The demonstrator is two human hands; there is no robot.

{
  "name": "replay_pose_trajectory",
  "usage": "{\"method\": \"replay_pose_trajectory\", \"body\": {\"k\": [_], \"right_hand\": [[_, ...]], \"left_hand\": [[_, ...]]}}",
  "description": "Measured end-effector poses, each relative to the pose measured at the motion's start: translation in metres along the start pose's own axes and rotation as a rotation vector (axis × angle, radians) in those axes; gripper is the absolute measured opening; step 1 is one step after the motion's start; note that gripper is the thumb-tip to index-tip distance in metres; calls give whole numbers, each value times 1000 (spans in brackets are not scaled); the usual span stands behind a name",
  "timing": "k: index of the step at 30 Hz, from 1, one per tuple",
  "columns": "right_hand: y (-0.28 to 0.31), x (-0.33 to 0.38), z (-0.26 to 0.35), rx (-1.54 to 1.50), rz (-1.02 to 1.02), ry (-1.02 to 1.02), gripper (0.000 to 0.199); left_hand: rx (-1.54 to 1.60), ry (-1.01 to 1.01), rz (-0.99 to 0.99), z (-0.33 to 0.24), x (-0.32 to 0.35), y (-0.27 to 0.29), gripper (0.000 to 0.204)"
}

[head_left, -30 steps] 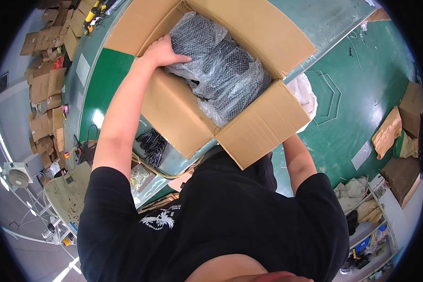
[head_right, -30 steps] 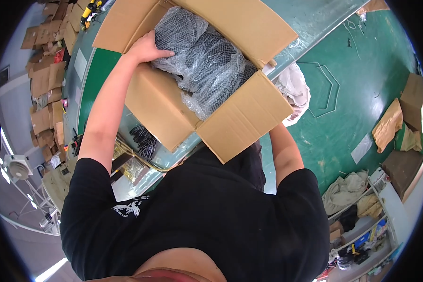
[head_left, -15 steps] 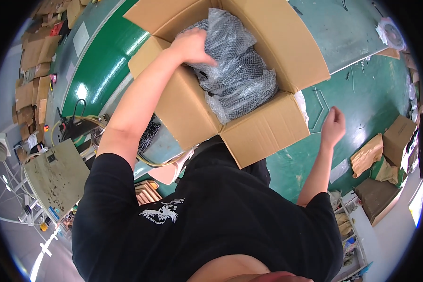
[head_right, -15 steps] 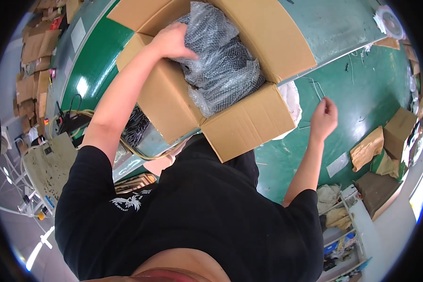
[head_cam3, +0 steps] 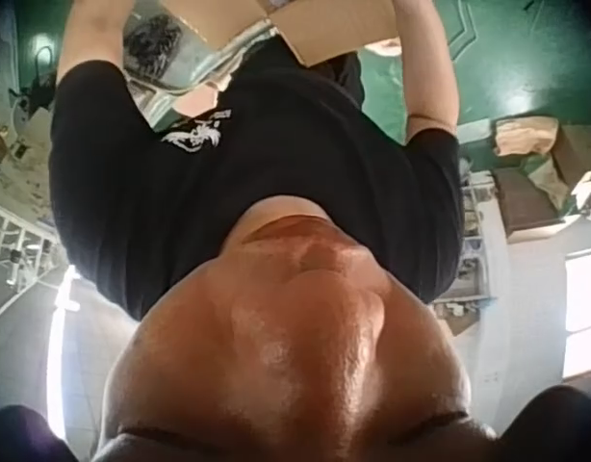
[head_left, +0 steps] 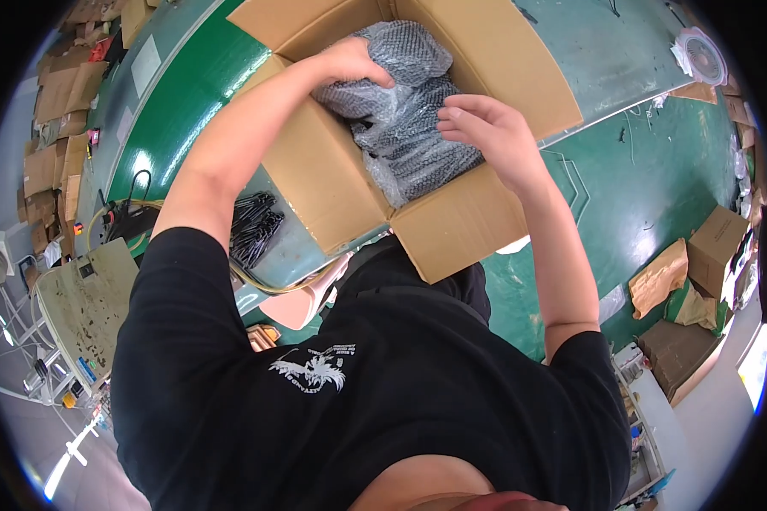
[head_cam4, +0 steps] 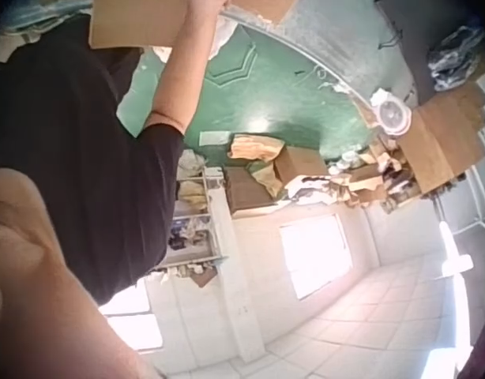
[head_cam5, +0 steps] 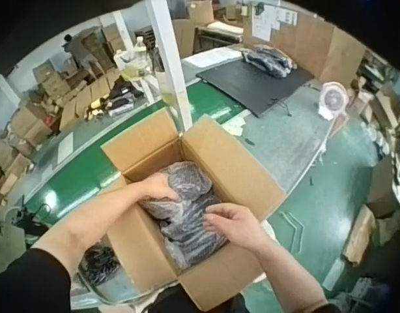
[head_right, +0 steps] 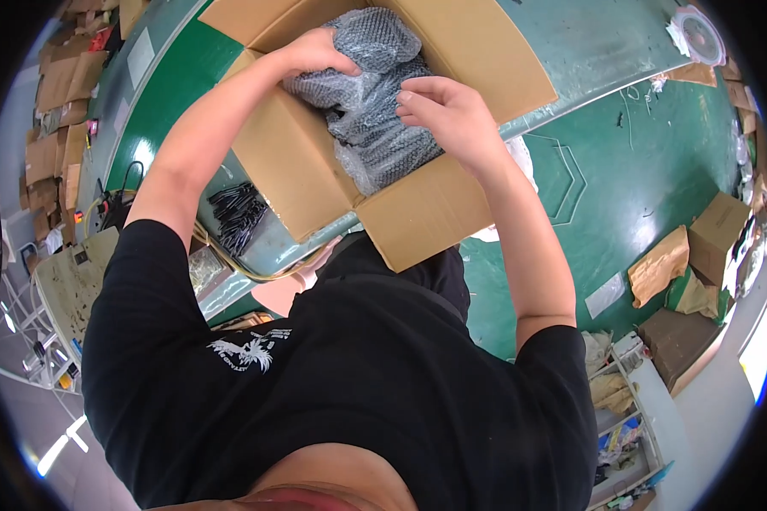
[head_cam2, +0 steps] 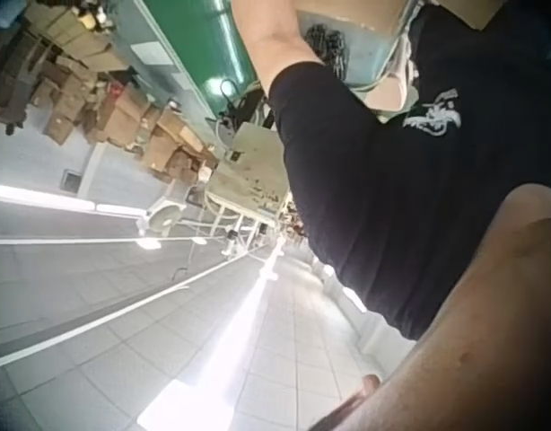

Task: Unpack bicycle saddles from a cardboard box using a utility knife and organize them on a workbench.

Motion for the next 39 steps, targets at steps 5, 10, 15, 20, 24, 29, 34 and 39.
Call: {"method": "replay_pose_trajectory", "body": {"k": [5,10,15,20,24,29,34,39], "right_hand": [[9,-26,-23,-72,85,-340,69],[-39,-13,0,-668,304,-254,75],[-85,24,34,-816,309,-215,68],[-127,36,24,-820,350,-224,66],[-159,54,17,-763,366,-228,62],[-198,74,-10,-687,384,-483,49],[-246,86,-32,-693,330,-398,32],[-289,94,-19,-518,376,-442,50]], "left_hand": [[939,218,247,-44,57,-21,46],[1302,94,147,-83,146,-12,54],[735,-67,-264,-109,209,31,39],[265,-100,-640,-95,266,53,57],[7,-148,-750,-69,315,69,40],[-161,-166,-1016,-66,366,97,43],[485,-92,-875,29,319,81,40],[1030,64,-1266,110,379,68,33]]}}
Point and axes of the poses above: each hand's wrist, its own x-axis away from the middle knuckle, its own y-axis out of the back of the hand, z = x × y, the point moved 2 cm from there along -x, towards the middle knuckle, and after that the axes turned 8 degrees about -z, right-handed, at the moved point
